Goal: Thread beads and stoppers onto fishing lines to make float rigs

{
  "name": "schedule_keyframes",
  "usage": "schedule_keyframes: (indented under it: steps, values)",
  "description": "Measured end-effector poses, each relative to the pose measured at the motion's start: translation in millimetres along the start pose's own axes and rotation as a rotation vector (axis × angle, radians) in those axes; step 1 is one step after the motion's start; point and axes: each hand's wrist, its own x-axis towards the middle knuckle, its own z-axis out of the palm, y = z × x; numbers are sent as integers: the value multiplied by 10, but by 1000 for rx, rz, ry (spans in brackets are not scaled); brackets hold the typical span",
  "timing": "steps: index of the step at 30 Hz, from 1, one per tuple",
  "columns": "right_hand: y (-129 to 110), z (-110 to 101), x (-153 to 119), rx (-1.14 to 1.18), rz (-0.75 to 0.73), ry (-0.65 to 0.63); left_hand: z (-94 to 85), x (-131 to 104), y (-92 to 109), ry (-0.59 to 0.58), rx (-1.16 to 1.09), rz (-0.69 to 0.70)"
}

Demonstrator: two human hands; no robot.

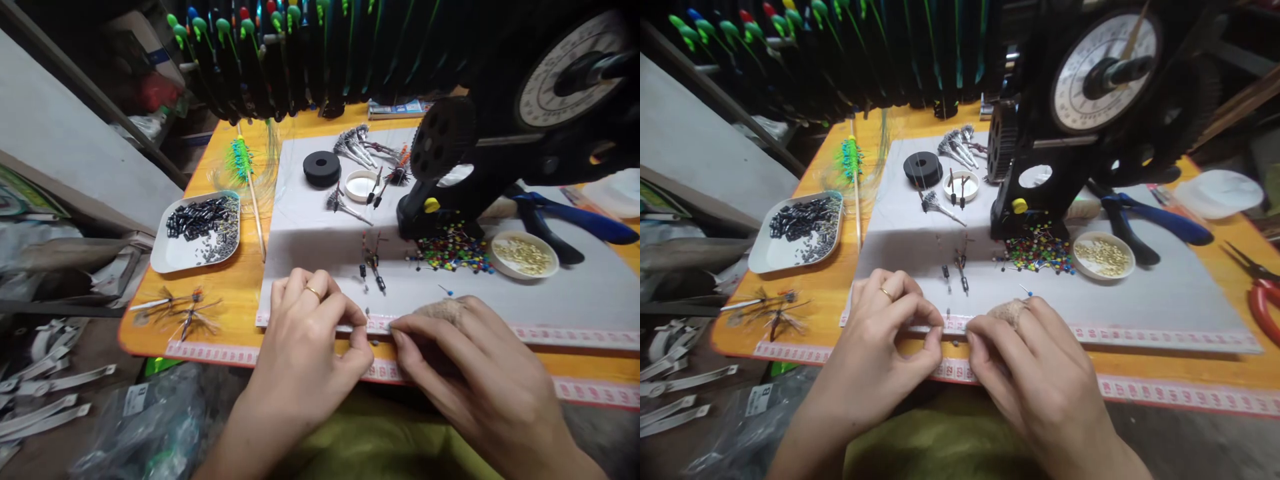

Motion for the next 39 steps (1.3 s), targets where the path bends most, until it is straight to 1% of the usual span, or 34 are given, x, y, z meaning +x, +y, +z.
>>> schedule_keyframes:
  steps: [10,19,24,28,34,36,39]
  values:
    - [7,-13,-3,-11,2,-11,10,-18,-4,-8,-12,-1]
    - [67,-95,-100,-49,48,-21,31,-24,-31,46,-31,53]
    - [92,-136,-131,-60,89,10,43,-10,-27,57,-22,69]
    - [102,-166,-126,-71,75,4,54,5,-32,57,-15,84]
    - [95,-212,-131,-85,87,30,61,-5,-45,75,-7,96]
    - [94,-218,-122,-83,85,20,58,-11,-54,65,-1,105]
    - [93,-213,-99,-74,89,39,58,-11,-68,58,4,110]
